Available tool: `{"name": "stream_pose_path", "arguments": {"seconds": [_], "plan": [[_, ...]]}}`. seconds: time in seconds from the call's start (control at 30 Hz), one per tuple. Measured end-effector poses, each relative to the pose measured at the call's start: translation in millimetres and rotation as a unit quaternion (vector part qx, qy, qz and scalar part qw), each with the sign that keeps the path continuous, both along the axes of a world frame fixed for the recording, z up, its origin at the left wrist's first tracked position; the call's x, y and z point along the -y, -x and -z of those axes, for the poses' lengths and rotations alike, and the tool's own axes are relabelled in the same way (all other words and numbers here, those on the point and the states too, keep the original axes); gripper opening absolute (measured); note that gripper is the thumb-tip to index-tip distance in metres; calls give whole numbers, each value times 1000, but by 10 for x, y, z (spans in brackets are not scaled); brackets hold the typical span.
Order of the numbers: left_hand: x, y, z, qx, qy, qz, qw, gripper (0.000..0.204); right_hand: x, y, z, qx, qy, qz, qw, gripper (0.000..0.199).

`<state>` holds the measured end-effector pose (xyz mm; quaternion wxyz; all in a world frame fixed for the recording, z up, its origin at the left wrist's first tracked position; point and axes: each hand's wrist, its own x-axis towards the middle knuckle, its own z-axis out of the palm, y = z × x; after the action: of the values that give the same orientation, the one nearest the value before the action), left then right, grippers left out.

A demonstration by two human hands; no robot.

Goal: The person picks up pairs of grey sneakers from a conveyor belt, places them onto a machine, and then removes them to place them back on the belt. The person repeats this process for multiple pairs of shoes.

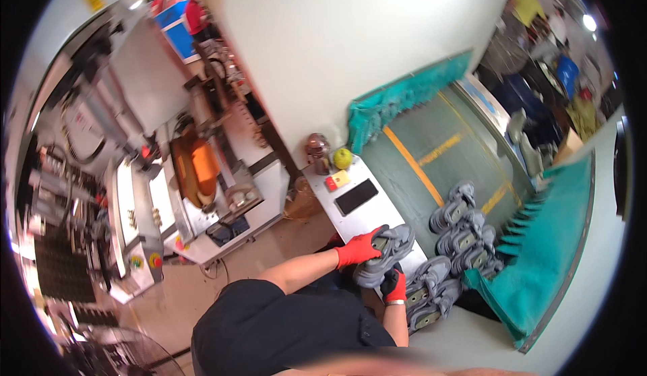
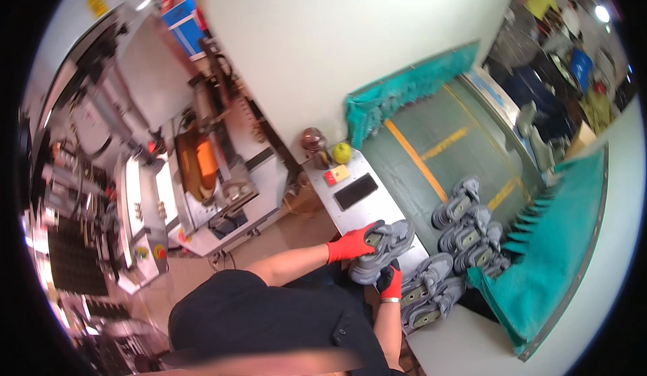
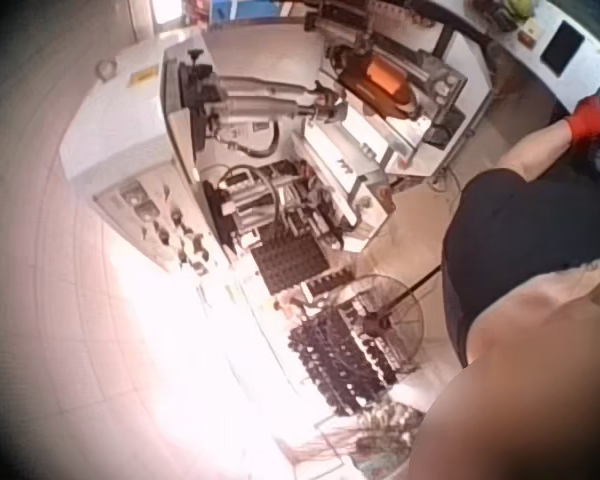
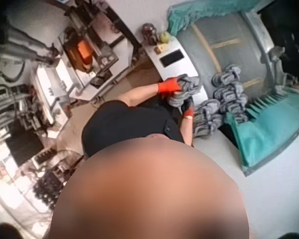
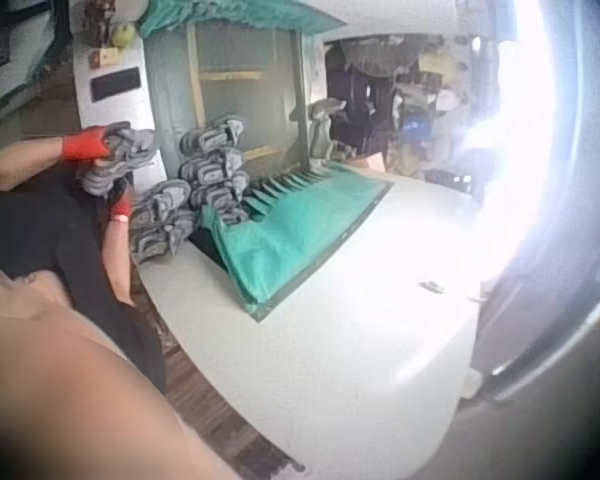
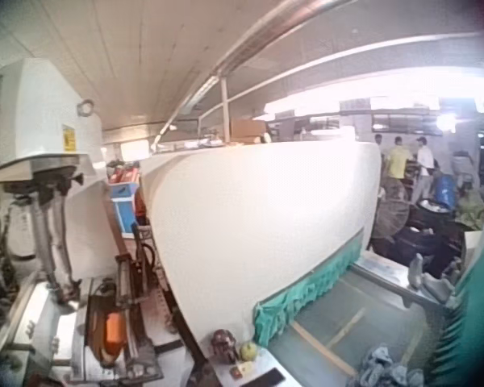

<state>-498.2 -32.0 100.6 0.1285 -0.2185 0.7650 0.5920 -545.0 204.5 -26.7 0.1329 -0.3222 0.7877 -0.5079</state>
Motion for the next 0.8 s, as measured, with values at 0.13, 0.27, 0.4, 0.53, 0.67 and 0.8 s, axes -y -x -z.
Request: {"name": "stream_pose_path", "arguments": {"seconds": [0.13, 0.27, 0.4, 0.53, 0.67, 0.8], "plan": [[-156, -840, -233, -92, 15, -63, 994, 93, -154, -302, -291, -85, -92, -112, 986, 14], [-125, -1504, -873, -157, 46, -117, 980, 94, 14, -552, -434, 310, 100, -163, 931, 70], [-2, -2231, -1144, -250, 24, -217, 943, 92, 601, -922, -1573, 527, 236, -144, 803, 74], [173, -3079, -1222, -367, 3, -297, 882, 95, 1136, -1422, -2395, 119, 109, -268, 950, 48], [283, -4235, -1596, -399, 6, -376, 836, 98, 1701, -2344, -2807, 251, 135, -292, 913, 39], [421, -5546, -1857, -437, 16, -467, 768, 104, 2240, -3258, -2662, 187, 107, -396, 892, 46]]}}
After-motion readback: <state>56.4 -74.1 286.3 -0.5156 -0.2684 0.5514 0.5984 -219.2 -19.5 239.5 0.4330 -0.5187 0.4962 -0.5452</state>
